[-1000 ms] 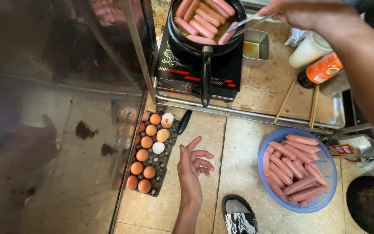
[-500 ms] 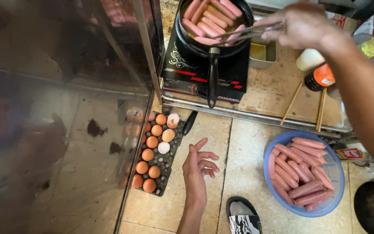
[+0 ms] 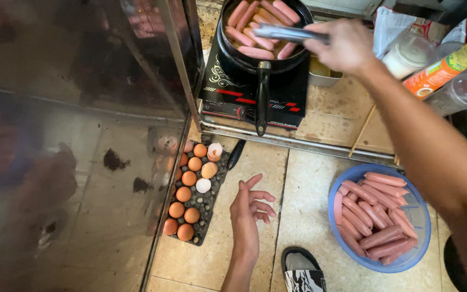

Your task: The person slices sausages on a cutting board, then boils them in a pan. They assemble a sandwich by slicing a baguette, spreading condiments, and adding cooked sausage, shredded vegetables, and cucumber slices. The finished sandwich is wrapped in paper and handed to a customer in exchange for cash.

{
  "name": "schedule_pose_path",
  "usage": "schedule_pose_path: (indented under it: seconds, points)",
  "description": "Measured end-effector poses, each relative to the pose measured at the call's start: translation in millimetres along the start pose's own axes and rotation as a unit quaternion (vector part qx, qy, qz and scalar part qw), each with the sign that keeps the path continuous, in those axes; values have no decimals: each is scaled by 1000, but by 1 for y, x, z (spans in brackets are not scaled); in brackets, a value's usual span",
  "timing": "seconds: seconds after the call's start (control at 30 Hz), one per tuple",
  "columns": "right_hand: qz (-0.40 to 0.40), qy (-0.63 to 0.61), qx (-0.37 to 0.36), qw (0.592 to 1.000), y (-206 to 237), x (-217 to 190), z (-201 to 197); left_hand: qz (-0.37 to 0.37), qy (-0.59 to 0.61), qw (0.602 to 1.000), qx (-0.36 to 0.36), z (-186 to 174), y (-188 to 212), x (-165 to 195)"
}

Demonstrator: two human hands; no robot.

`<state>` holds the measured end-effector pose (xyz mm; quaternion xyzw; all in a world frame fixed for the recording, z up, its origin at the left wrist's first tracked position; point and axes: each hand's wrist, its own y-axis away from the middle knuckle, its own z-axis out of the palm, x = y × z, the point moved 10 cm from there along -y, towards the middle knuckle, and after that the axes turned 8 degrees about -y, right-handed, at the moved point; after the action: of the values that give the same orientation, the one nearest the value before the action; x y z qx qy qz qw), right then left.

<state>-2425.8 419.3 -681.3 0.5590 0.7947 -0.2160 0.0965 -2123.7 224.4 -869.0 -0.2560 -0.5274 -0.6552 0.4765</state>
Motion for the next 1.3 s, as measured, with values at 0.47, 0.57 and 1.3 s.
schedule_pose_path:
  seconds: [0.47,0.57,1.3]
  points:
    - [-40,-12,34,999,-14,-36,26,-11,1,1000,16,-6,-1,-1]
    - [8,27,4,1000,-12,-8,39,-3,-8,1000,5,-3,-1,0]
    - [123,88,79,985,-19,75,19,-38,-23,999,-5,5,-5,-14]
